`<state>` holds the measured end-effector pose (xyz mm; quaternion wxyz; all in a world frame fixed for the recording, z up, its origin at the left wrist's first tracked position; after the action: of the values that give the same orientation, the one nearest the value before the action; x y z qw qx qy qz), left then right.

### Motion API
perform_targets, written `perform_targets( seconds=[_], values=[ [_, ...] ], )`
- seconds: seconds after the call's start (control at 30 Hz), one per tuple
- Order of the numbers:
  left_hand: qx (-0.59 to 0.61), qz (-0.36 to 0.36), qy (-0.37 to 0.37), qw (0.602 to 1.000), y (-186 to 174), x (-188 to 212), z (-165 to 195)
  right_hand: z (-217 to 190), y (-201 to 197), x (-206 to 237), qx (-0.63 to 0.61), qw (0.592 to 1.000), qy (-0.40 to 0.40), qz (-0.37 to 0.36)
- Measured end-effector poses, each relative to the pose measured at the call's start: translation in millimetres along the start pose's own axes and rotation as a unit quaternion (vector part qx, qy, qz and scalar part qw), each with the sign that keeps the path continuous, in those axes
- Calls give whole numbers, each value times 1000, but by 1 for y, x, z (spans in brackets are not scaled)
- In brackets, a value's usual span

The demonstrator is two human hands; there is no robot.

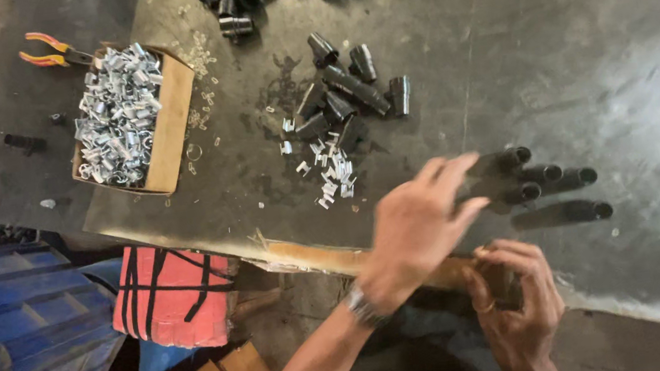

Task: The person sits at a workbench and inserts small metal clips into black cylindrical fittings one at a time, pressing each clip into place by hand and setting the assembled fitting in a growing row. They periodically gather loose fittings into piles and arrange completed fittings into a large grouped layout on the bench.

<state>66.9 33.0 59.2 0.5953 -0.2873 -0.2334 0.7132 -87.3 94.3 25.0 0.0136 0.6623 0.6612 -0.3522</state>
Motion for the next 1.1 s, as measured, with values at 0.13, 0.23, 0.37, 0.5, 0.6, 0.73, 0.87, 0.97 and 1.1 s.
perform_targets(
  seconds=[0.13, 0.23, 0.37, 0.5, 0.6, 0.73, 0.87, 0.97, 1.1],
  values=[
    [-74, 138, -150, 976, -62, 12, -38, 3, -5, -8, -21, 1000, 8, -9],
    [-172, 189, -114, 960, -90, 6, -53, 0, 3, -14, -71, 996, -9, -60],
    [-207, 185, -58, 959, -85, -18, -56, -7, 24, -28, -73, 989, 3, -127],
    [-213, 181, -42, 959, -76, -18, -40, -26, 24, -49, -28, 990, -44, -133],
    [-165, 141, -11, 976, -74, 9, -27, -35, 27, -63, 8, 991, -60, -119],
    [-137, 151, -68, 977, -91, 27, -42, -48, 49, -80, 14, 982, -100, -159],
    [-177, 136, -81, 971, -92, 28, -53, -62, 83, -108, 75, 949, -215, -217],
    [-204, 129, -37, 970, -74, 30, -45, -59, 103, -122, 82, 939, -229, -244],
    [-168, 104, -17, 980, -69, 50, -46, -38, 94, -110, 88, 952, -144, -255]
  ],
)
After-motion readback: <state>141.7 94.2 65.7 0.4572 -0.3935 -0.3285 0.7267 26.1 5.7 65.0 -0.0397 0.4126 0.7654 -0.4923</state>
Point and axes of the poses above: each hand's wrist, its own x-axis away from the middle knuckle, its own y-axis out of the palm, z = x × y, the point moved 6 cm from there along -x, towards the middle knuckle, and after that the axes turned 8 degrees about -y, right-handed, at the moved point
